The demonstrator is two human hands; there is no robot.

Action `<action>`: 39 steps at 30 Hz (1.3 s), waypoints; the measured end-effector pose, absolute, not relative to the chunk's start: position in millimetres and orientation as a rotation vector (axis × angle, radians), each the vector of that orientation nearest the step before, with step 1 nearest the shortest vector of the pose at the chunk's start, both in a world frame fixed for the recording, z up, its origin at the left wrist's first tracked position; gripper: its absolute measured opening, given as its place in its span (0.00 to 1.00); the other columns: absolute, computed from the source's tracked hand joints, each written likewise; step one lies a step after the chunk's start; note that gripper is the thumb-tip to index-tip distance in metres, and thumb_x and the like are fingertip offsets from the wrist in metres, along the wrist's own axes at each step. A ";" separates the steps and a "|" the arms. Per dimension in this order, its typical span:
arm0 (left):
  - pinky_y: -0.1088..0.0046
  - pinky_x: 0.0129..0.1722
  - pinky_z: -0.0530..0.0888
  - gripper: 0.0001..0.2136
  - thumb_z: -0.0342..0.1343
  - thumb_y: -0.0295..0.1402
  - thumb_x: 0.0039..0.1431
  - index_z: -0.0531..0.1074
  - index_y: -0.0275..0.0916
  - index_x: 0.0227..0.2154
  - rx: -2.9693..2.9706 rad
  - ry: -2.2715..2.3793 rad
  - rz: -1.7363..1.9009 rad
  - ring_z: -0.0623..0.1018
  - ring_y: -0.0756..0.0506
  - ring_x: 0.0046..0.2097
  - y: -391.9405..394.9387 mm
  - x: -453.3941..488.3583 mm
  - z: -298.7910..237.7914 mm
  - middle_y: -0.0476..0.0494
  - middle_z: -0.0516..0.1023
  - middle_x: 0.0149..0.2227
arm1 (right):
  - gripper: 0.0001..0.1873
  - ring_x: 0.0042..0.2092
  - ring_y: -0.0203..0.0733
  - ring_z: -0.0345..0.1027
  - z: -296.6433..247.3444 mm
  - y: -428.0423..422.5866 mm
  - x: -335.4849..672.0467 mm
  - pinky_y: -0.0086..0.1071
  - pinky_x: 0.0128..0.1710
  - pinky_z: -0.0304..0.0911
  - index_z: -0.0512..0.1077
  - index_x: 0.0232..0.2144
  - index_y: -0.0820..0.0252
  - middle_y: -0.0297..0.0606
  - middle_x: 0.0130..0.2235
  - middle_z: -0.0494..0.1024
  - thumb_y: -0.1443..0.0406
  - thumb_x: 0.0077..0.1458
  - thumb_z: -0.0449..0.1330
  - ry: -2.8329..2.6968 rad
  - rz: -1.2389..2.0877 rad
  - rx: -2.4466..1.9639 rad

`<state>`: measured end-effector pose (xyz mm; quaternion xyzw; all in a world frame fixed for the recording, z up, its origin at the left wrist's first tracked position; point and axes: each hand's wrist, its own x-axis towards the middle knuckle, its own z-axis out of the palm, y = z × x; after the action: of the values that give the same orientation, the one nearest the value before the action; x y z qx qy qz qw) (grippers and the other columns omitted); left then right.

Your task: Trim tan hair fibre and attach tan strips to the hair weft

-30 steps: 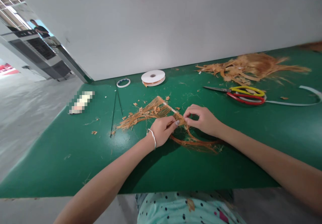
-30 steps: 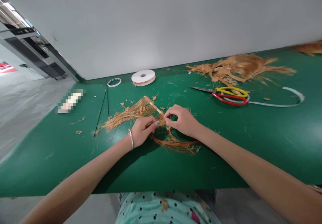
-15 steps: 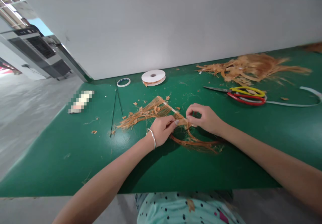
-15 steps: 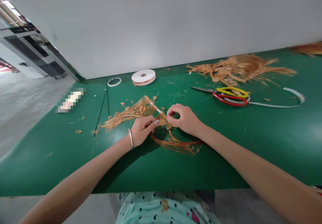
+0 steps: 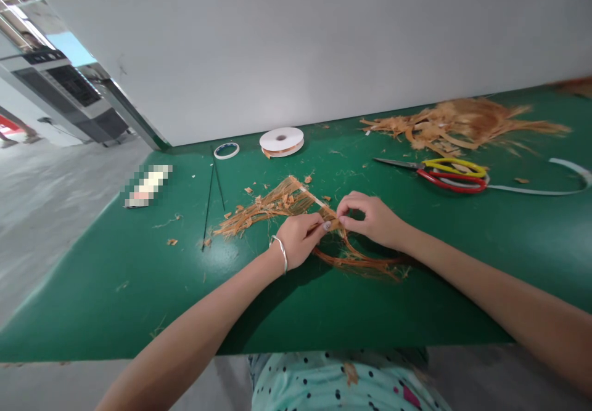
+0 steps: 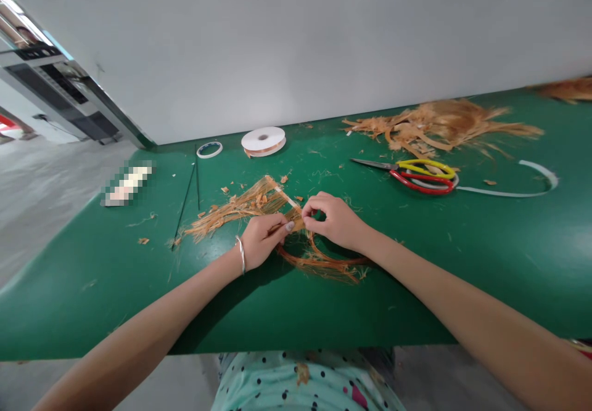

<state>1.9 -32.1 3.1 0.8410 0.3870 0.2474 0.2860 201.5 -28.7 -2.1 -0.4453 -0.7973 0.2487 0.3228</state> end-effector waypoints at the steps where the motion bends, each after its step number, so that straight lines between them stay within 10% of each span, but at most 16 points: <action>1: 0.77 0.26 0.61 0.15 0.45 0.38 0.63 0.64 0.38 0.22 2.249 1.039 0.664 0.66 0.52 0.23 -32.2 1.5 3.2 0.53 0.67 0.19 | 0.05 0.36 0.40 0.62 -2.1 -28.1 202.9 0.35 0.39 0.57 0.65 0.22 0.58 0.35 0.29 0.71 0.67 0.48 0.54 -2.091 0.637 -1.177; 16: 0.77 0.26 0.61 0.16 0.44 0.38 0.63 0.63 0.37 0.21 2.211 1.056 0.703 0.65 0.53 0.23 -31.5 0.5 2.5 0.54 0.65 0.19 | 0.12 0.37 0.41 0.63 -3.1 -28.1 202.3 0.34 0.36 0.59 0.71 0.34 0.58 0.40 0.35 0.71 0.58 0.55 0.51 -2.079 0.776 -1.227; 39: 0.76 0.26 0.61 0.16 0.44 0.38 0.63 0.62 0.38 0.21 2.231 1.054 0.673 0.66 0.52 0.23 -31.7 2.6 3.9 0.53 0.66 0.19 | 0.06 0.35 0.40 0.63 -1.9 -29.1 199.9 0.34 0.36 0.58 0.67 0.24 0.58 0.36 0.29 0.70 0.64 0.51 0.54 -2.107 0.735 -1.193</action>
<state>2.6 -31.7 3.9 0.8354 0.3948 0.2520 0.2878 199.9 -29.1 -1.9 -0.4498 -0.7940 0.2769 0.3009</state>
